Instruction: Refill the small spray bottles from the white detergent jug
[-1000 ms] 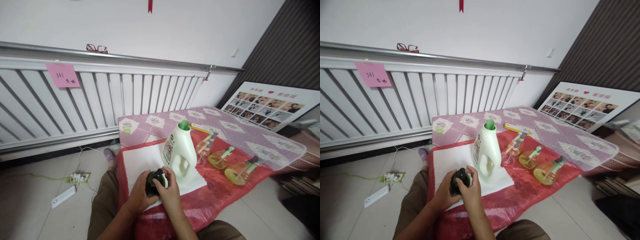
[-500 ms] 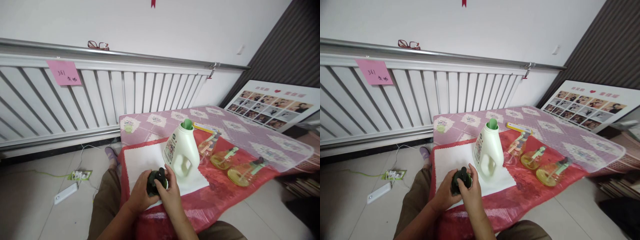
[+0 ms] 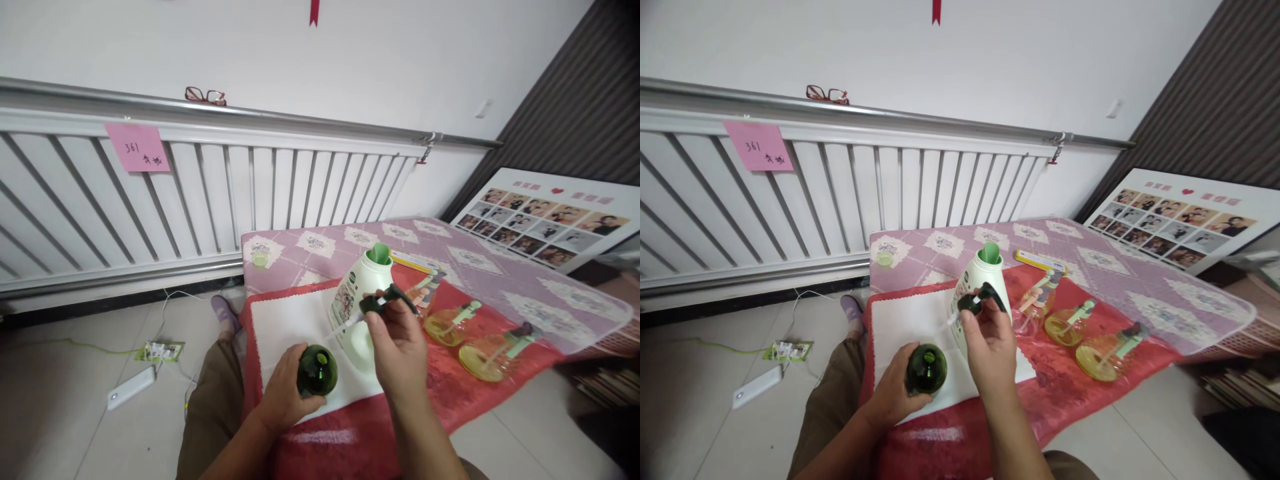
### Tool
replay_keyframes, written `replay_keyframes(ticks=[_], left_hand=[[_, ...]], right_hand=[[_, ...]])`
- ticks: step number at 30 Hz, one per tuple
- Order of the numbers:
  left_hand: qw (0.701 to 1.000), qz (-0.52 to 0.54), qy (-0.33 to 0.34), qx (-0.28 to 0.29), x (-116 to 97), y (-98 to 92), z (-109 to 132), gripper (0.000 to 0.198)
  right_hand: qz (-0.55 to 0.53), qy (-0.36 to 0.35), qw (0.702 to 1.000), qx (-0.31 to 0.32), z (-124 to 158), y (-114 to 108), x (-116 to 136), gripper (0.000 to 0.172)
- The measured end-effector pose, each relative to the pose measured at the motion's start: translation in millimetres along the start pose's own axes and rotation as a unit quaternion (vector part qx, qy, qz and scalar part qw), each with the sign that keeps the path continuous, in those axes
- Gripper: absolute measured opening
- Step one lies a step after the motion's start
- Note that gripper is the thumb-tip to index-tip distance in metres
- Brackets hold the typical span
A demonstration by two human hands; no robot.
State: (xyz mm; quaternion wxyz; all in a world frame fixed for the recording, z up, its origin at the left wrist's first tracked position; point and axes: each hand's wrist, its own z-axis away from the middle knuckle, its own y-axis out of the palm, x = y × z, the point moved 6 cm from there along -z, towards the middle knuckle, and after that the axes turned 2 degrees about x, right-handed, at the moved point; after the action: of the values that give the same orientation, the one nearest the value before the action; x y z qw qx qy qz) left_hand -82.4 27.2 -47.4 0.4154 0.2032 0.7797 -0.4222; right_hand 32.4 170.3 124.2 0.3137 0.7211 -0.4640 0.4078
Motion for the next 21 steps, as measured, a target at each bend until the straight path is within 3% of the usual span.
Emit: replay_keyframes(ticks=[2,4,7,11,16,18,21], left_hand=[[1.0,0.004,-0.007,0.006,0.1,0.8,-1.0,0.096],[1.0,0.011,-0.017,0.016,0.4,2.1,-2.1,0.098],[0.998,0.016,-0.042,0.032,1.9,3.9,-3.1,0.102],[0.997,0.025,-0.063,0.044,3.0,5.4,-3.6,0.103],[0.995,0.052,-0.066,0.05,-2.6,2.5,-6.0,0.104],[0.994,0.068,-0.067,0.054,-7.1,-0.6,-8.1,0.101],[0.991,0.093,-0.07,0.065,-12.8,-4.5,-11.3,0.1]], right_hand=[[0.056,-0.053,0.996,0.04,-16.3,15.0,9.2,0.036],[0.194,-0.106,0.962,0.159,-26.8,47.9,7.8,0.037],[0.344,-0.149,0.858,0.352,-27.4,105.2,-15.3,0.034],[0.409,-0.164,0.746,0.499,-16.7,161.3,-54.5,0.028],[0.488,-0.16,0.618,0.595,-1.4,201.1,-100.6,0.031],[0.506,-0.157,0.587,0.612,2.9,212.4,-113.7,0.032],[0.52,-0.153,0.566,0.621,6.8,224.1,-128.1,0.032]])
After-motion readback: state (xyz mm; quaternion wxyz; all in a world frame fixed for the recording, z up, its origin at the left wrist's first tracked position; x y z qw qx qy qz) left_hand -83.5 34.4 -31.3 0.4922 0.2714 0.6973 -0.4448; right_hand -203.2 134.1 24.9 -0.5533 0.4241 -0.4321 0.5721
